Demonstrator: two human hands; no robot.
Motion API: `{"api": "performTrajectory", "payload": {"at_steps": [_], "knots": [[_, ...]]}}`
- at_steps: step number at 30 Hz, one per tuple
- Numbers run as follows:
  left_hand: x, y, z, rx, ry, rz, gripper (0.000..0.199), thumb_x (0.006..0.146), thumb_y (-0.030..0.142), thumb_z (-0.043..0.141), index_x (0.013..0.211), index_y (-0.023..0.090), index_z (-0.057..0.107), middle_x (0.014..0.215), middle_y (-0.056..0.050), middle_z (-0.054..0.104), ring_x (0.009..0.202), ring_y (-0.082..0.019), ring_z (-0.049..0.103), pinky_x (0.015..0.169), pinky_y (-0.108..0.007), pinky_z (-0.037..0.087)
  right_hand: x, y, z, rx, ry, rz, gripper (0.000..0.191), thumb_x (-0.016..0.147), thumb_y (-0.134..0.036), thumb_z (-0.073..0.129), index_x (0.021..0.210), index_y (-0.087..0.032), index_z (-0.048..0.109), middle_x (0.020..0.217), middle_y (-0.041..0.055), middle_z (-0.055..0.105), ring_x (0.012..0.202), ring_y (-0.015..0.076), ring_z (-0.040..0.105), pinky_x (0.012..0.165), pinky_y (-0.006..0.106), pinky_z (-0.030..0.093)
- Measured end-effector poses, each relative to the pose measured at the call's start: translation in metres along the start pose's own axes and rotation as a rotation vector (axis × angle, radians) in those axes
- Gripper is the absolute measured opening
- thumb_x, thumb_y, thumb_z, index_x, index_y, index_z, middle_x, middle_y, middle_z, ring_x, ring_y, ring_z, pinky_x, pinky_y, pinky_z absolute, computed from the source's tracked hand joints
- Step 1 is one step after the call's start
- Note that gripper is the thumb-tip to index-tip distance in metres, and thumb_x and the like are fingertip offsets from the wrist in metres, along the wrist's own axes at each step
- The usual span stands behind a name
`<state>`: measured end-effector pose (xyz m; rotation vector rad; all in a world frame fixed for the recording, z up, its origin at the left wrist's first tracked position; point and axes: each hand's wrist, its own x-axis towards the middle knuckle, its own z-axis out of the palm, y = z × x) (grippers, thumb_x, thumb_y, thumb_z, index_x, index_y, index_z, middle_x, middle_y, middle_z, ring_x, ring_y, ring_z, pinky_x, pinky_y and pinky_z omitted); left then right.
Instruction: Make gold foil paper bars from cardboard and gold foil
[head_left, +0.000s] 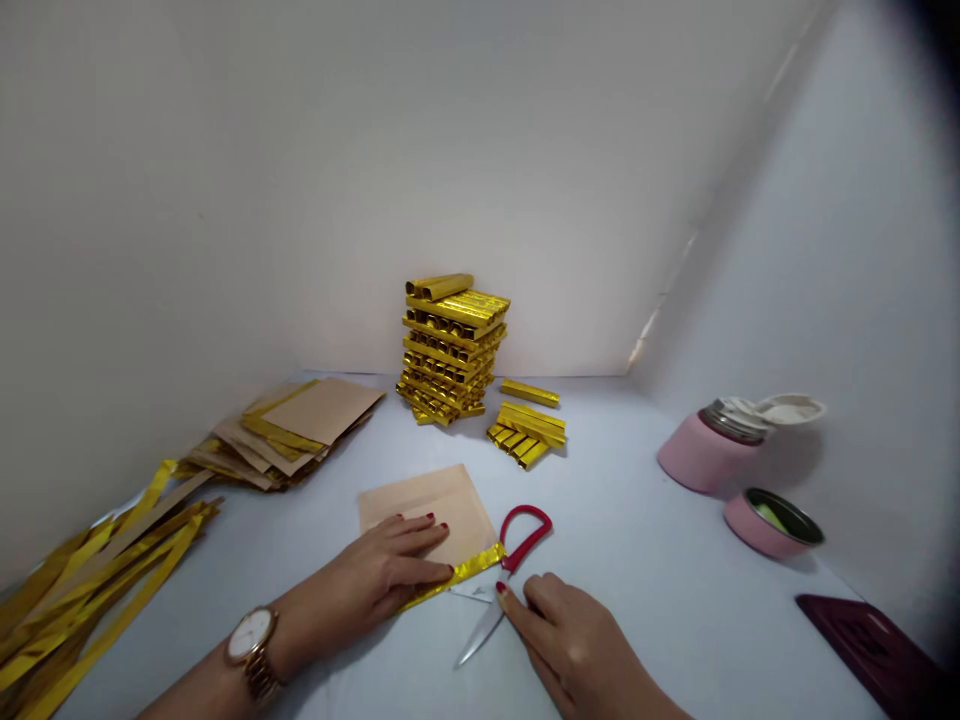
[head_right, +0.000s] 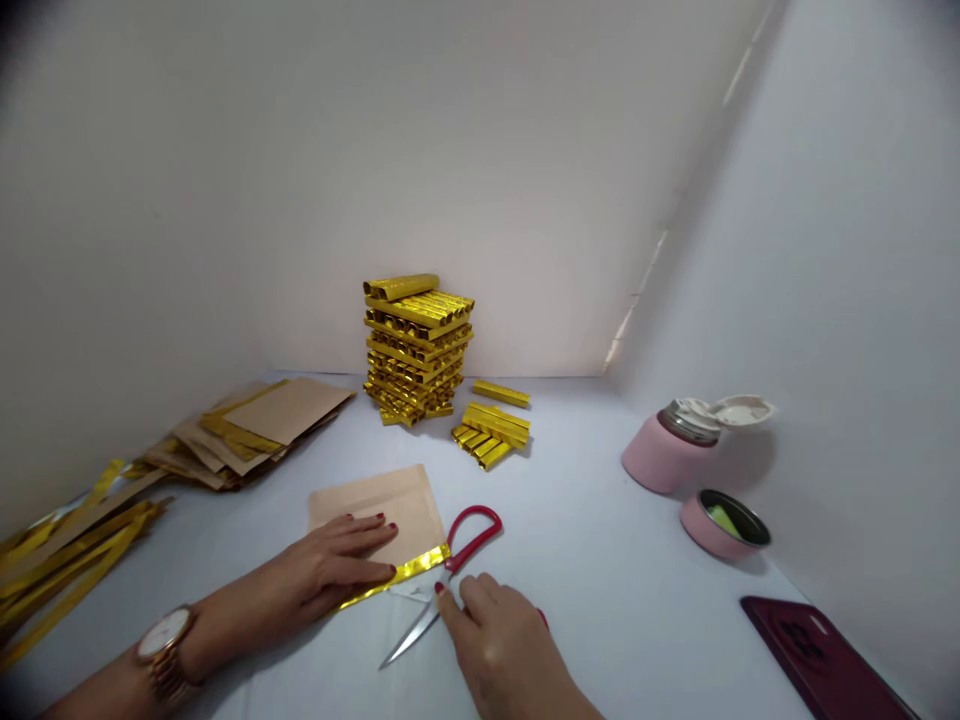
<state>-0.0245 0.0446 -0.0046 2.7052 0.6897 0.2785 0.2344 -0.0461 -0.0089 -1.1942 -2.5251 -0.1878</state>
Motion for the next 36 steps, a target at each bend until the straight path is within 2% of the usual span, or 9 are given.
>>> {"api": "performTrajectory", "payload": {"at_steps": [3,13,21,28,36], "knots": [[-0.007,-0.003,0.002,0.007,0.009,-0.011,0.034,0.099,0.027,0.042,0.13,0.037,0.051,0.142,-0.005,0.045,0.132,-0.026,0.038,0.105,-0.048,0.033,0.0,0.0,0.0,0.004,-0.009,0.002,0.035,0.086,-0.005,0.037,0.11,-0.009,0.062,0.071,0.0098,0.061,0.059,0.0194,0.058,0.048,0.029,0.049],[-0.007,-0.002,0.005,0.013,0.015,-0.03,0.038,0.096,0.02,0.047,0.13,0.039,0.05,0.143,-0.003,0.044,0.132,-0.027,0.038,0.104,-0.05,0.034,0.012,-0.008,0.007,0.006,-0.005,-0.018,0.036,0.084,-0.002,0.038,0.111,-0.006,0.061,0.073,0.0112,0.062,0.061,0.0208,0.059,0.049,0.031,0.051],[-0.007,-0.001,0.004,0.005,0.002,-0.048,0.039,0.095,0.019,0.049,0.129,0.039,0.051,0.143,-0.002,0.044,0.132,-0.026,0.037,0.104,-0.05,0.034,0.006,-0.007,0.004,0.006,-0.013,-0.041,0.035,0.084,-0.004,0.038,0.109,-0.007,0.062,0.071,0.0108,0.062,0.059,0.02,0.059,0.047,0.029,0.05],[-0.007,-0.002,0.006,-0.015,0.039,-0.033,0.041,0.095,0.017,0.049,0.129,0.039,0.051,0.142,-0.002,0.045,0.132,-0.026,0.037,0.104,-0.049,0.033,0.013,-0.013,0.006,0.002,0.008,-0.039,0.036,0.081,-0.002,0.039,0.11,-0.006,0.061,0.073,0.0109,0.063,0.061,0.0208,0.059,0.048,0.03,0.05],[-0.007,-0.002,0.004,-0.005,0.012,-0.037,0.041,0.095,0.017,0.048,0.129,0.039,0.051,0.143,-0.002,0.044,0.132,-0.025,0.037,0.105,-0.049,0.033,0.009,-0.012,0.005,0.002,-0.012,-0.069,0.036,0.081,-0.003,0.04,0.11,-0.006,0.061,0.072,0.0106,0.063,0.06,0.0206,0.059,0.047,0.029,0.049]]}}
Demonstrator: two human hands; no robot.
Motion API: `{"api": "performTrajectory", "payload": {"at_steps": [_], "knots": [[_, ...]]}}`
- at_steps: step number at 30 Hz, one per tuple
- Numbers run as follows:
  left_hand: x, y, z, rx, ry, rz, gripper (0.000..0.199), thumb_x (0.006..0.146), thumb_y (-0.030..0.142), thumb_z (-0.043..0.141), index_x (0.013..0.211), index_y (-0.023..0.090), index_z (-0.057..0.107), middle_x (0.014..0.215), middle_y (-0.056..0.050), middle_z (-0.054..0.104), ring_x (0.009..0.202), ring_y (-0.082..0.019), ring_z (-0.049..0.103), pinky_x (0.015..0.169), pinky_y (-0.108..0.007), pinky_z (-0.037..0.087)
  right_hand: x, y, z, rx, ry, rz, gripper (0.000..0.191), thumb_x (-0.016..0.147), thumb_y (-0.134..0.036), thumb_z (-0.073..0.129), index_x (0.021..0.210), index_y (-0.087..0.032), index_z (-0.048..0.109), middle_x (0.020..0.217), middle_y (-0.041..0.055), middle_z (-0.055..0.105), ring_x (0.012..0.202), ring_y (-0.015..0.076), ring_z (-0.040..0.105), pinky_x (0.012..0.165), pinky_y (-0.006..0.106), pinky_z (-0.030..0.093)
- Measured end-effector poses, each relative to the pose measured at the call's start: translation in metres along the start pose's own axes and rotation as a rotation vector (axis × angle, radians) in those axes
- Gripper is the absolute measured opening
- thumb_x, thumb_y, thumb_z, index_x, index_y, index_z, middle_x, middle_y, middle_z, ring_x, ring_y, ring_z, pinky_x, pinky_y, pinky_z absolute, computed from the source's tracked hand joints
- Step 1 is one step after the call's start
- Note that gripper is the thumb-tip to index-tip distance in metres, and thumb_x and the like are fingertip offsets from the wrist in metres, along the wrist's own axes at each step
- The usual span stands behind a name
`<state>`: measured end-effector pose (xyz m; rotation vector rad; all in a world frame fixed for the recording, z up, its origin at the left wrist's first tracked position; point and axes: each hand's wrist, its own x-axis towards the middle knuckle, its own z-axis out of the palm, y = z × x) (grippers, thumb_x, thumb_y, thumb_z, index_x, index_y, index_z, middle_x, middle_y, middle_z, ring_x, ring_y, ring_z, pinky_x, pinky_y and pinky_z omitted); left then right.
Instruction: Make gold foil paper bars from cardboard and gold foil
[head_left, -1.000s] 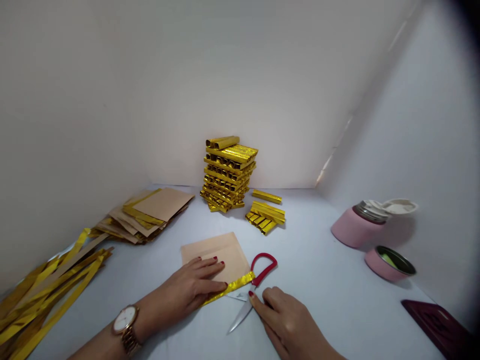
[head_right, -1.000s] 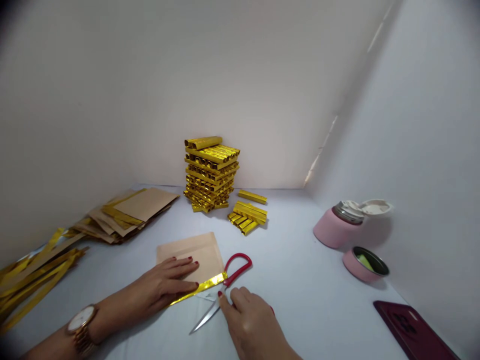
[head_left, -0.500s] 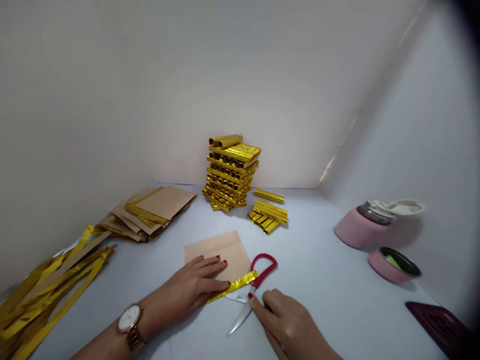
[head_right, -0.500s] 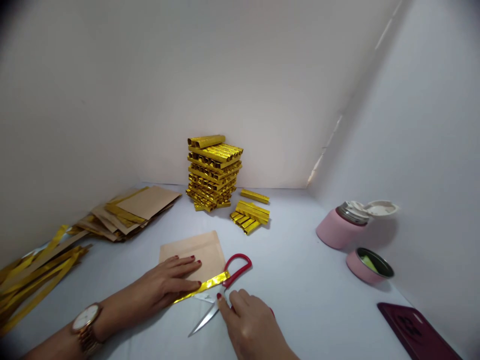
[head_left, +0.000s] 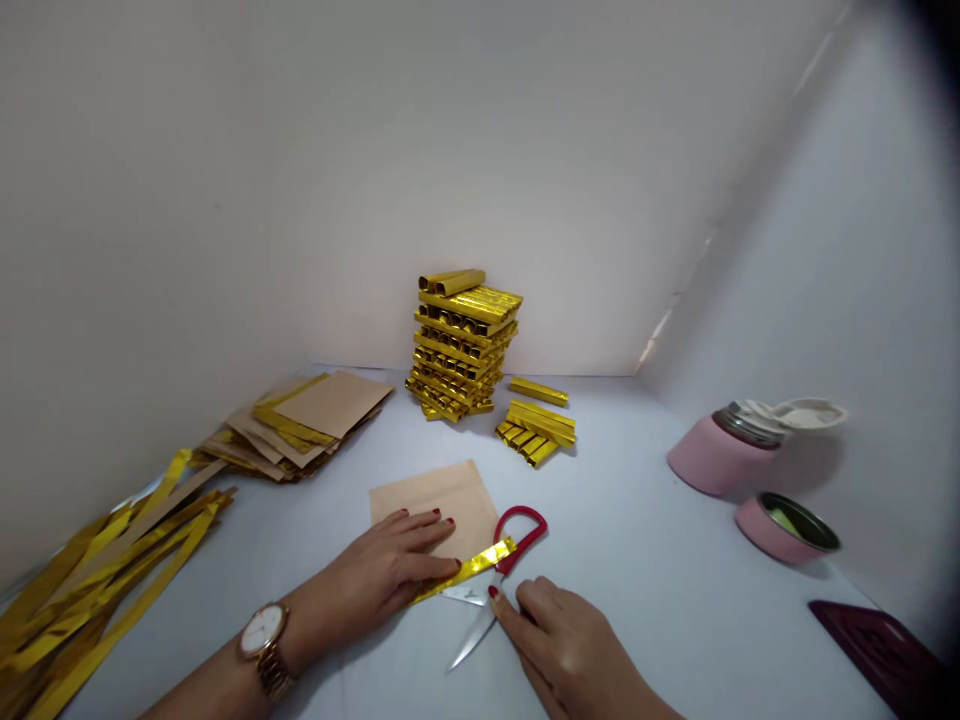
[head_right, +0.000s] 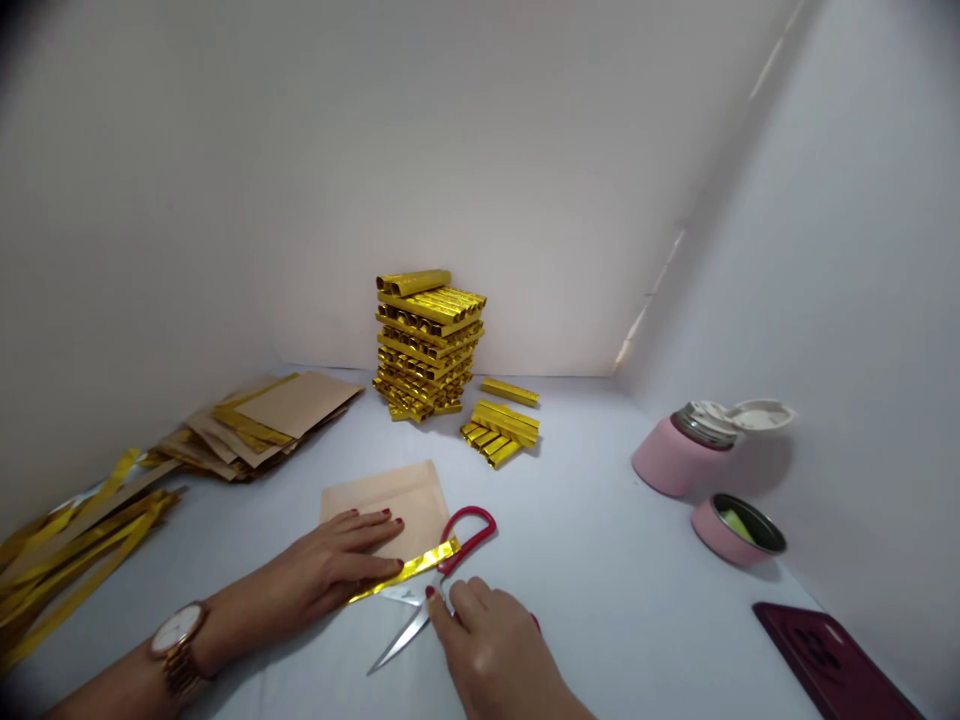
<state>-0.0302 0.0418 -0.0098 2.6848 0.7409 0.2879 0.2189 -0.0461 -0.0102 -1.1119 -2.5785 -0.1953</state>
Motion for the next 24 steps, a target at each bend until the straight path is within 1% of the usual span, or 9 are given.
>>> {"api": "performTrajectory", "payload": {"at_steps": [6,10,13,18,24], "knots": [[-0.007,-0.004,-0.004,0.012,-0.026,0.011,0.036,0.096,0.022,0.049,0.126,0.04,0.054,0.142,-0.002,0.045,0.133,-0.027,0.036,0.105,-0.05,0.032,0.0,0.0,0.0,-0.011,0.008,-0.007,0.037,0.081,-0.003,0.039,0.11,-0.006,0.061,0.071,0.0111,0.063,0.06,0.0212,0.059,0.047,0.03,0.049],[-0.013,-0.005,-0.005,0.013,0.002,0.003,0.036,0.095,0.019,0.049,0.125,0.039,0.056,0.143,-0.003,0.044,0.132,-0.027,0.038,0.105,-0.049,0.032,0.0,0.0,-0.001,-0.004,0.011,0.0,0.036,0.082,-0.004,0.038,0.108,-0.007,0.062,0.07,0.0106,0.062,0.059,0.0205,0.059,0.048,0.029,0.05],[-0.013,-0.004,-0.005,0.007,0.0,-0.002,0.035,0.095,0.019,0.049,0.123,0.038,0.057,0.142,-0.004,0.045,0.131,-0.028,0.039,0.104,-0.05,0.033,0.004,-0.003,0.0,0.004,-0.003,0.007,0.036,0.082,-0.004,0.038,0.109,-0.007,0.062,0.072,0.0108,0.063,0.061,0.0206,0.059,0.049,0.029,0.051],[-0.013,-0.006,-0.003,-0.011,0.019,-0.001,0.037,0.094,0.019,0.051,0.124,0.04,0.056,0.142,-0.003,0.045,0.132,-0.027,0.038,0.104,-0.05,0.033,0.011,-0.008,0.004,-0.007,0.0,-0.003,0.039,0.081,-0.002,0.037,0.112,-0.006,0.06,0.074,0.0119,0.064,0.063,0.0214,0.06,0.05,0.03,0.051],[-0.014,-0.005,-0.003,-0.024,0.025,-0.006,0.035,0.094,0.02,0.051,0.124,0.039,0.057,0.142,-0.003,0.046,0.131,-0.027,0.039,0.105,-0.049,0.032,0.004,-0.008,0.005,-0.013,-0.012,-0.002,0.037,0.082,-0.004,0.038,0.111,-0.009,0.06,0.071,0.0098,0.062,0.06,0.0202,0.059,0.048,0.028,0.049]]}}
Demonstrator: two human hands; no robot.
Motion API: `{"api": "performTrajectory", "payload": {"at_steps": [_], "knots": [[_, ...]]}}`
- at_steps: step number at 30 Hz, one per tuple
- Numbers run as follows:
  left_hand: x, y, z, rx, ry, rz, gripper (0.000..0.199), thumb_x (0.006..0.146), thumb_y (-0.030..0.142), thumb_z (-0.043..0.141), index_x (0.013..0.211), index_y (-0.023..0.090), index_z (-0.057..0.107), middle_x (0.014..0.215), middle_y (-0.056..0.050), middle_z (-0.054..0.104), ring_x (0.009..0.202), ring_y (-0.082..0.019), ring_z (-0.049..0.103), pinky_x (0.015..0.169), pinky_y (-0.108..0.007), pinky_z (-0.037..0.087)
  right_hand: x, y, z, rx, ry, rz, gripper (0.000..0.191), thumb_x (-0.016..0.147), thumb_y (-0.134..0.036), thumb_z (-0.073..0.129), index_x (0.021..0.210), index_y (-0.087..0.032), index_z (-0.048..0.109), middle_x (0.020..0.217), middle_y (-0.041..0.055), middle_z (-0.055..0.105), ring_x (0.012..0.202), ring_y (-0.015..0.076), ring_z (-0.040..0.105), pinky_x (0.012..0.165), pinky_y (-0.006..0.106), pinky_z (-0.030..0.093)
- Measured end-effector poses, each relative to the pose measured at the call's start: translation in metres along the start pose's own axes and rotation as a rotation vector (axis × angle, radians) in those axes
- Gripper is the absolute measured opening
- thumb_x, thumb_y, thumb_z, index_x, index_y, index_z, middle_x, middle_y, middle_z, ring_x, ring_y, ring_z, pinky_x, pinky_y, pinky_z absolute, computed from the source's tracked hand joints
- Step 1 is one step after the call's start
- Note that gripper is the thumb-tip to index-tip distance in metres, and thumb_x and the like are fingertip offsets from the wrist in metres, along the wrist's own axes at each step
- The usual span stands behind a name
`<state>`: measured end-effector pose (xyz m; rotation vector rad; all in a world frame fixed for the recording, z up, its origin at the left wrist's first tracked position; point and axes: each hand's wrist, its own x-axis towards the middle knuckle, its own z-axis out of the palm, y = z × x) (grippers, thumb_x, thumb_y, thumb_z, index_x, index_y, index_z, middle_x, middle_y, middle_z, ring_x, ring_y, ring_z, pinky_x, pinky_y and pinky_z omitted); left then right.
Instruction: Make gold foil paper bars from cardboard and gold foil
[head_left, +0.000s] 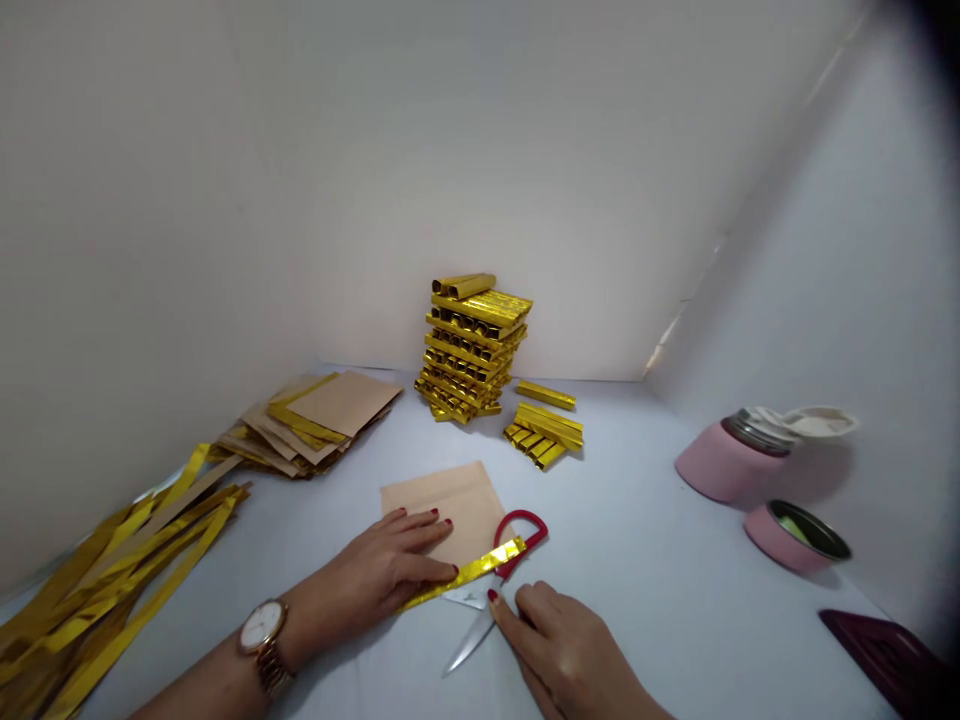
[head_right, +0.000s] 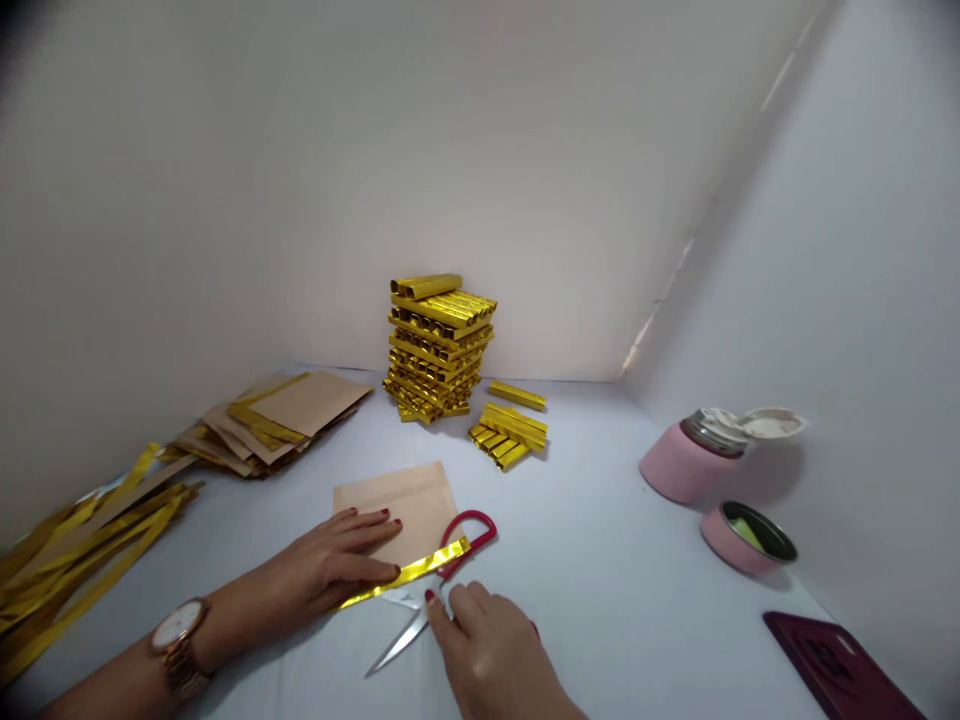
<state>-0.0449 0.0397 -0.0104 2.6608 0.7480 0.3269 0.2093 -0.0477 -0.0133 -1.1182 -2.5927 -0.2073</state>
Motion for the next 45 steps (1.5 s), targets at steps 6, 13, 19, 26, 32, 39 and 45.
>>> {"api": "performTrajectory", "payload": {"at_steps": [6,13,19,26,32,39,45], "knots": [[0.0,0.001,-0.001,-0.003,-0.003,-0.011,0.034,0.095,0.02,0.05,0.123,0.039,0.058,0.142,-0.002,0.045,0.132,-0.026,0.037,0.105,-0.049,0.032,0.001,-0.002,0.003,-0.025,0.049,-0.01,0.034,0.084,-0.005,0.037,0.108,-0.009,0.061,0.069,0.0087,0.061,0.059,0.0198,0.058,0.048,0.028,0.048],[0.001,0.001,0.0,0.0,-0.007,-0.003,0.039,0.093,0.016,0.051,0.124,0.039,0.057,0.142,-0.003,0.045,0.132,-0.027,0.037,0.105,-0.049,0.032,0.014,-0.01,0.006,0.009,0.035,-0.005,0.033,0.08,-0.004,0.042,0.105,-0.008,0.063,0.071,0.0093,0.062,0.059,0.0213,0.059,0.047,0.03,0.049],[0.0,0.001,0.001,-0.019,0.024,-0.003,0.035,0.095,0.021,0.051,0.123,0.039,0.058,0.141,-0.002,0.046,0.131,-0.027,0.039,0.105,-0.048,0.032,0.009,-0.008,0.007,-0.011,0.07,-0.044,0.034,0.082,-0.004,0.039,0.105,-0.008,0.063,0.067,0.0085,0.061,0.056,0.0202,0.058,0.044,0.028,0.047],[0.001,0.004,-0.003,0.001,0.003,-0.008,0.035,0.095,0.018,0.05,0.122,0.038,0.058,0.141,-0.003,0.047,0.131,-0.027,0.039,0.104,-0.049,0.032,0.008,-0.01,0.009,-0.041,0.098,-0.046,0.034,0.084,-0.005,0.036,0.104,-0.009,0.063,0.065,0.0074,0.061,0.054,0.019,0.057,0.044,0.027,0.046],[0.002,0.005,-0.003,-0.02,0.005,-0.02,0.032,0.095,0.021,0.05,0.121,0.038,0.06,0.14,-0.003,0.048,0.129,-0.027,0.041,0.105,-0.048,0.032,0.019,-0.016,0.014,-0.017,0.093,-0.056,0.033,0.079,-0.004,0.042,0.105,-0.009,0.061,0.07,0.0079,0.062,0.058,0.0203,0.059,0.045,0.028,0.046],[0.001,0.001,-0.001,-0.009,-0.009,-0.018,0.035,0.095,0.02,0.05,0.123,0.039,0.058,0.141,-0.002,0.046,0.131,-0.027,0.039,0.106,-0.048,0.031,0.015,-0.013,0.017,-0.053,0.145,-0.104,0.033,0.076,-0.002,0.042,0.104,-0.009,0.059,0.064,0.0055,0.06,0.053,0.0184,0.056,0.044,0.026,0.041],[0.002,0.003,-0.002,0.0,-0.033,-0.025,0.034,0.096,0.021,0.049,0.123,0.039,0.057,0.142,-0.003,0.046,0.132,-0.026,0.037,0.106,-0.048,0.03,0.019,-0.018,0.02,-0.071,0.166,-0.098,0.033,0.075,-0.003,0.044,0.104,-0.01,0.058,0.065,0.0047,0.06,0.053,0.0177,0.056,0.044,0.026,0.039]]}}
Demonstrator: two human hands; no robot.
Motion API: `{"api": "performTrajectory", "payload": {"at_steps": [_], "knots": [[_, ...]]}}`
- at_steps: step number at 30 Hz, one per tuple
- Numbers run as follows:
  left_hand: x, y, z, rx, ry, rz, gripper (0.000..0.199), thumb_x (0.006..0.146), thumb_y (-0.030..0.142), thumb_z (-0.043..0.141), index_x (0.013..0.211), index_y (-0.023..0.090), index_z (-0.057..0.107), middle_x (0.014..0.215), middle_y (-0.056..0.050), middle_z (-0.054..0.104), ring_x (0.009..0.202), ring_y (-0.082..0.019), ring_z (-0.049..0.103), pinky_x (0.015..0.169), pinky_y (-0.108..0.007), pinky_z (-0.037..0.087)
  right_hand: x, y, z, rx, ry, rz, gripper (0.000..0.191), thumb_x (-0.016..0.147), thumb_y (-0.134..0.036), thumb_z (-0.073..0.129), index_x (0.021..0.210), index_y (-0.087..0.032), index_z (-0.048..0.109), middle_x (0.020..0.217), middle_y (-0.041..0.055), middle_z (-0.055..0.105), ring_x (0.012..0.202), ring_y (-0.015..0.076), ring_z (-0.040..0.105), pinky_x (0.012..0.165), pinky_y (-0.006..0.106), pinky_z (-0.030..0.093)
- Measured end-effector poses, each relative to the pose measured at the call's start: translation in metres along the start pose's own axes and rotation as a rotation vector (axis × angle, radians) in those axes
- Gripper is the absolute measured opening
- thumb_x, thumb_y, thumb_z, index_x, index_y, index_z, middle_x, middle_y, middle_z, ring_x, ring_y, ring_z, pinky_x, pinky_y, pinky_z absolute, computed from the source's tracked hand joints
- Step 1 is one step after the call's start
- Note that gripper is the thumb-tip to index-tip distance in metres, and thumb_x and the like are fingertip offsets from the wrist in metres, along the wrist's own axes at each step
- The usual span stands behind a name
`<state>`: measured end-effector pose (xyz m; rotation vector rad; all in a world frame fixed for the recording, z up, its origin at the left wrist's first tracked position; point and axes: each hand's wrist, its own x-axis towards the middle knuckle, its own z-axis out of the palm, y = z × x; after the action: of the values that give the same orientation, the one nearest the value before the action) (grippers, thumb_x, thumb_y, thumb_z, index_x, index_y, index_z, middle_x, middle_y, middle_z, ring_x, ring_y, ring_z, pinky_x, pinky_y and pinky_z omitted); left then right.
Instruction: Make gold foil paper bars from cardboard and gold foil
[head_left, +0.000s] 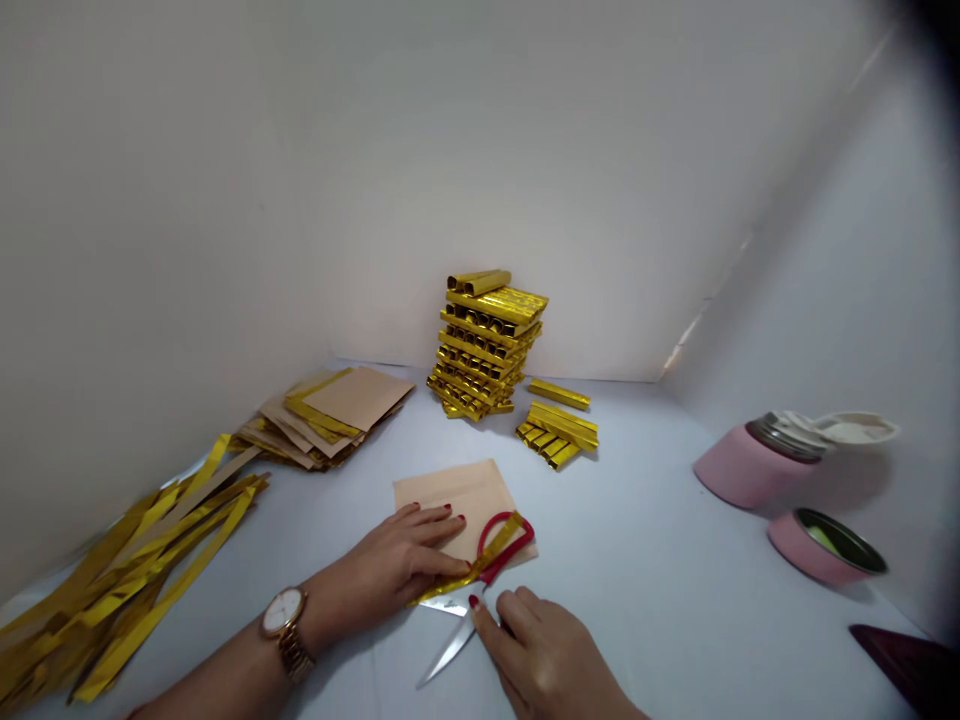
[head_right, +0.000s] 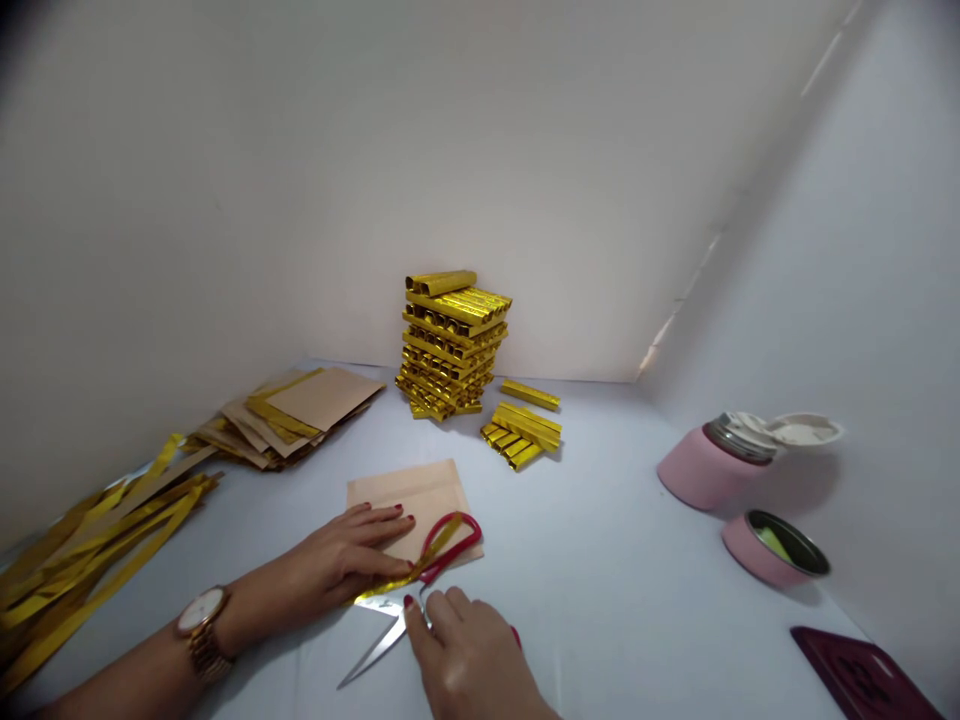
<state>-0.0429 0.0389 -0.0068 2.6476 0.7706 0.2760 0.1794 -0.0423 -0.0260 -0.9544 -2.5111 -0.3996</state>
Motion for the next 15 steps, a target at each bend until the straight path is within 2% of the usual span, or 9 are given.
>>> {"api": "performTrajectory", "payload": {"at_steps": [15], "knots": [[-0.0007,-0.0014,0.0008,0.001,-0.008,-0.007,0.036,0.095,0.02,0.05,0.124,0.041,0.057,0.143,-0.001,0.044,0.132,-0.027,0.037,0.106,-0.049,0.029,0.0089,-0.0057,0.0023,-0.005,0.066,-0.013,0.03,0.08,-0.002,0.038,0.1,-0.008,0.06,0.061,0.0044,0.059,0.049,0.0176,0.055,0.04,0.027,0.035]]}}
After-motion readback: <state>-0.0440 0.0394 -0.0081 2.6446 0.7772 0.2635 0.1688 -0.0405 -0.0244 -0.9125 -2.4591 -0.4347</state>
